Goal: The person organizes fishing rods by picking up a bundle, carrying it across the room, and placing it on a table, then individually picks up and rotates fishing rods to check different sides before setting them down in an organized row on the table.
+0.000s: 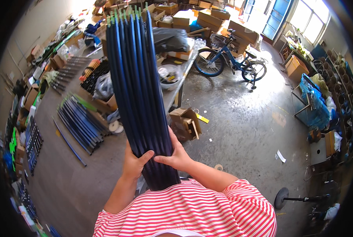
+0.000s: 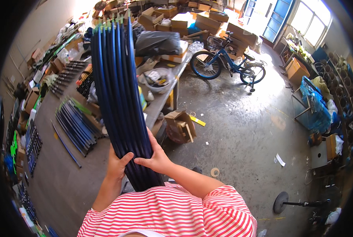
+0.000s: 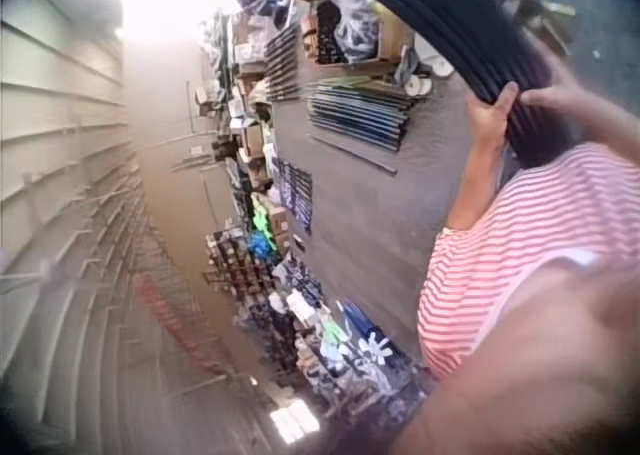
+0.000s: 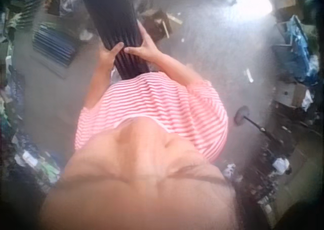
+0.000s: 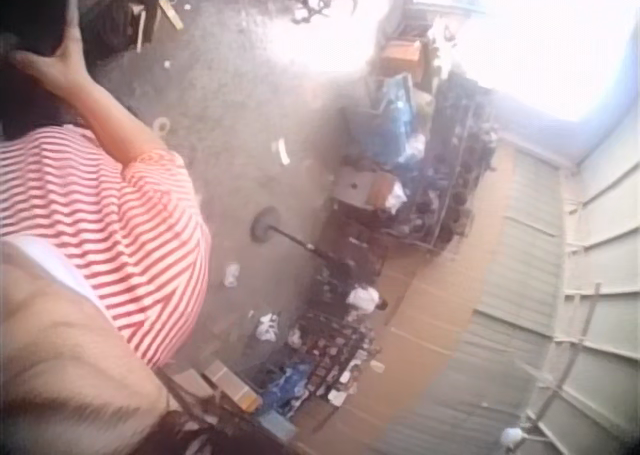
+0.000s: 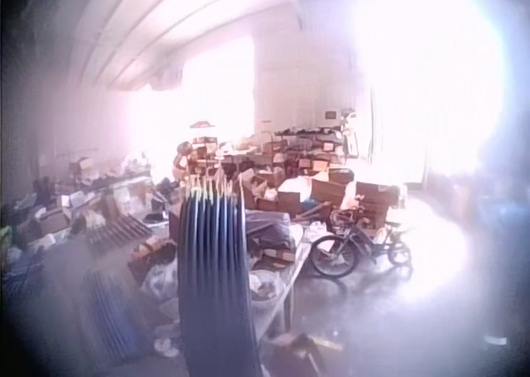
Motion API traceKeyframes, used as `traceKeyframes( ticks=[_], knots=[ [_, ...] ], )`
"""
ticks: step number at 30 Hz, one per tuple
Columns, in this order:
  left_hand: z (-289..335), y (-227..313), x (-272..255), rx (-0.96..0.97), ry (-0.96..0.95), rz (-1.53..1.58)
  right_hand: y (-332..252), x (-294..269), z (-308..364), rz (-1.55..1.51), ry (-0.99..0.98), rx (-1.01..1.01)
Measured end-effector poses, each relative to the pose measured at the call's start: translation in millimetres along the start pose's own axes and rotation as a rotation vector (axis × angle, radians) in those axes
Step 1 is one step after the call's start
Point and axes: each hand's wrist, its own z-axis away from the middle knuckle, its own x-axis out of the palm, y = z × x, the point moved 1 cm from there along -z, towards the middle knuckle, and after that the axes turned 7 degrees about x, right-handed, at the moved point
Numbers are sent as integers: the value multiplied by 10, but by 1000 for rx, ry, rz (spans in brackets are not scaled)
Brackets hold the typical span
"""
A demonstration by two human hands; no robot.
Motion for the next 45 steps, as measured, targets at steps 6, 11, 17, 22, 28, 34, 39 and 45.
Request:
traceKeyframes(
  ticks=[6,11,17,22,28,34,39,45],
  knots=[
    [-517,-813,1649,-71,-164,18,-191,-1844,355,263,255,-125],
    [-909,-1220,2977,-159,-358,-49,-349,-3030,745,-41,462,18],
    [-1391,-1965,4049,-249,-582,-34,-519,-4059,951,-175,688,-75],
    [-2016,-2659,4914,-296,-717,17,-737,-4967,746,-238,860,-40],
    [-3133,-3160,5944,-263,-802,42,-1068,-6252,44,-138,900,-125],
    [-4428,-3233,6479,-209,-715,43,-1533,-7184,-1070,-146,824,-126],
    [-5516,-3329,6619,-75,-570,-62,-1590,-7991,-2124,-126,648,-122],
    [-6751,-3516,6575,8,-250,-5,-1615,-8839,-3707,-32,324,-68]
  ],
)
